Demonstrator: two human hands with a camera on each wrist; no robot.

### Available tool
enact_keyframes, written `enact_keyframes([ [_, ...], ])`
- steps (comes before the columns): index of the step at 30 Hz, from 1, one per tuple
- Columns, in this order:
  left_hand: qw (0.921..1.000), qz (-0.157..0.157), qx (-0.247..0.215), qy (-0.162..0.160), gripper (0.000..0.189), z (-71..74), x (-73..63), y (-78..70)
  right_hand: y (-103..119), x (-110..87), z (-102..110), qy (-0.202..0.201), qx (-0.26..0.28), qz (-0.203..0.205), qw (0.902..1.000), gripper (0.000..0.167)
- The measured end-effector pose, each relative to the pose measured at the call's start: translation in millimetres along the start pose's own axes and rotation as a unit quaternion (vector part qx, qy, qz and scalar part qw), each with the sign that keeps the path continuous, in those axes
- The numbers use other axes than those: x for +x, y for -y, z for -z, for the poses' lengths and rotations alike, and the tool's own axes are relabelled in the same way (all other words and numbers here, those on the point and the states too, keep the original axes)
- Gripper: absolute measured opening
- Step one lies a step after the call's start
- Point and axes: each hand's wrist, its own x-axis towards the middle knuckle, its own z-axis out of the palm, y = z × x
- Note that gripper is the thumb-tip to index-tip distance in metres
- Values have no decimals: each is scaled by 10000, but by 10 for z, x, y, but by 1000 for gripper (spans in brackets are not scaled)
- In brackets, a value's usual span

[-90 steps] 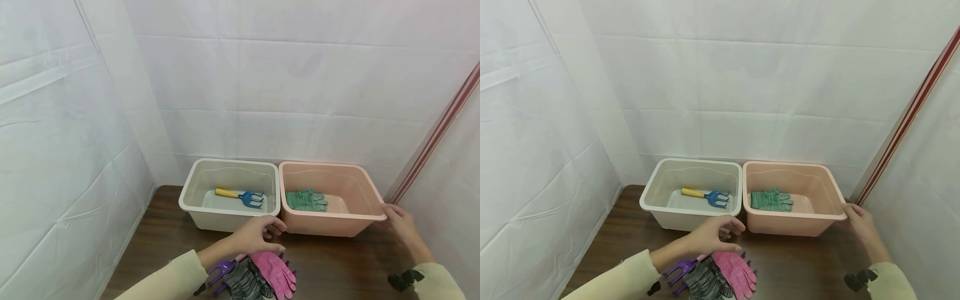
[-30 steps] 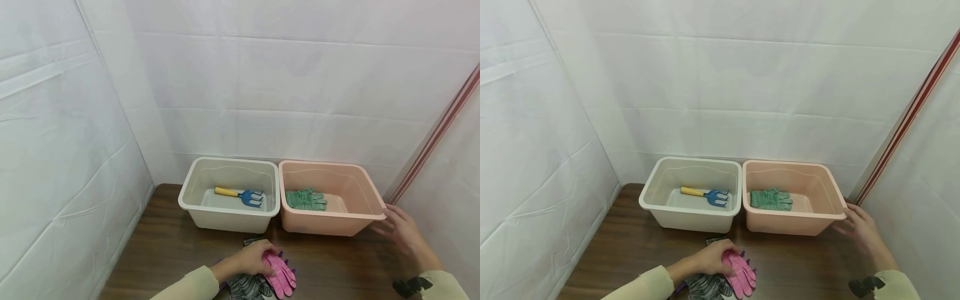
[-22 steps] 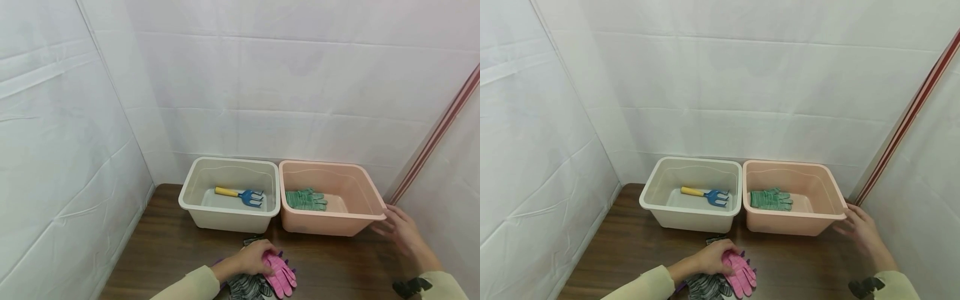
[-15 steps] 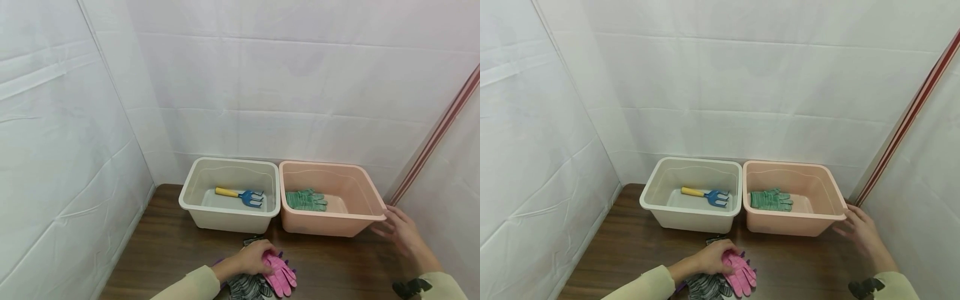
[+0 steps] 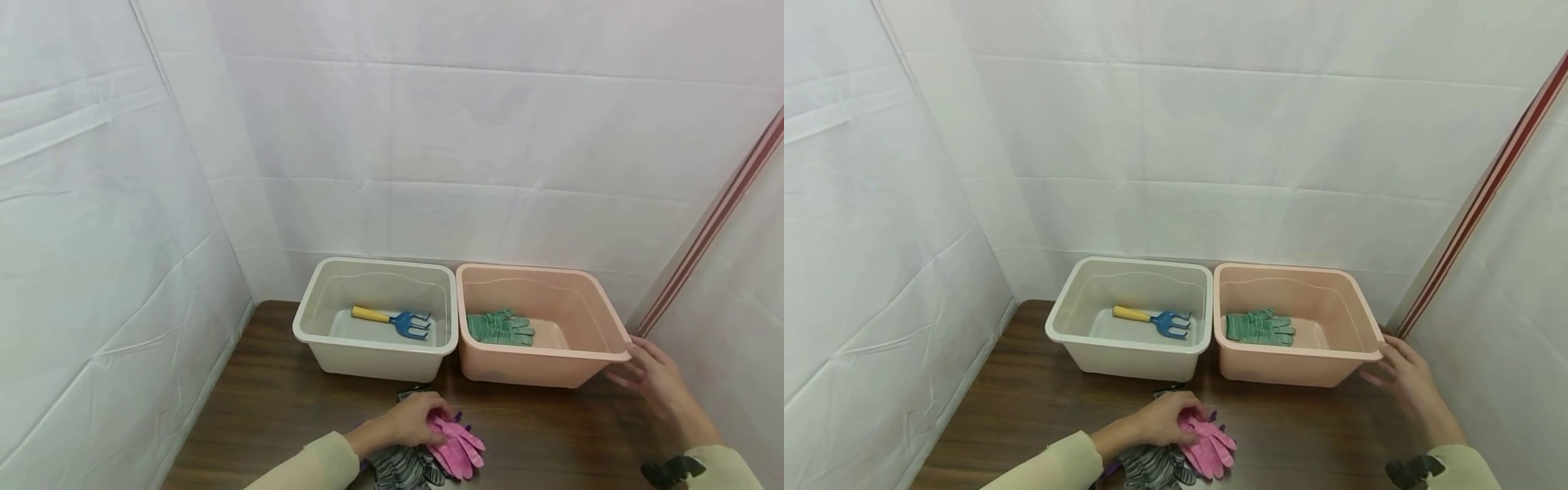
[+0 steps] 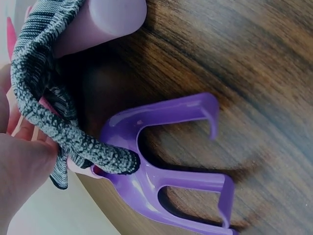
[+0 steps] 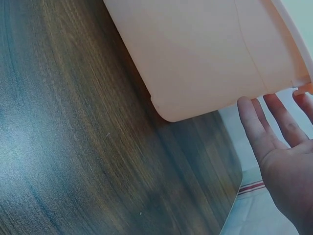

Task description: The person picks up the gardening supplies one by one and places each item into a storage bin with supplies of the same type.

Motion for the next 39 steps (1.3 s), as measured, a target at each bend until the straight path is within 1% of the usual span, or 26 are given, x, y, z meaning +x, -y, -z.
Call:
enact_keyframes([
  [5, 9998, 2, -201, 72, 30, 31, 2, 7, -2, 8, 17, 36, 39, -27, 10000, 22],
  [11, 9998, -155, -118, -100, 24, 45, 17, 26, -10, 8, 24, 33, 54, -80, 9999, 23],
  [16, 9994, -195, -235, -133, 23, 42, 23, 53, -21, 3, 18, -64, 54, -89, 9999, 23],
  [18, 9994, -194, -270, -130, 23, 41, 25, 62, -23, 1, 17, -66, 110, -82, 9999, 23],
  [22, 9996, -159, -198, -125, 23, 34, 35, 78, -25, 1, 13, -34, 221, -59, 9997, 25],
  [27, 9996, -121, -195, -179, 21, 14, 45, 89, -28, 1, 14, -30, 169, -53, 9998, 24],
  [33, 9986, -210, -425, -239, 16, 25, 42, 74, -27, -2, 6, -142, -48, -63, 9999, 19],
  [39, 9975, -310, -518, -373, 15, 62, 25, 23, -26, 6, 6, -145, -74, -52, 9999, 18],
])
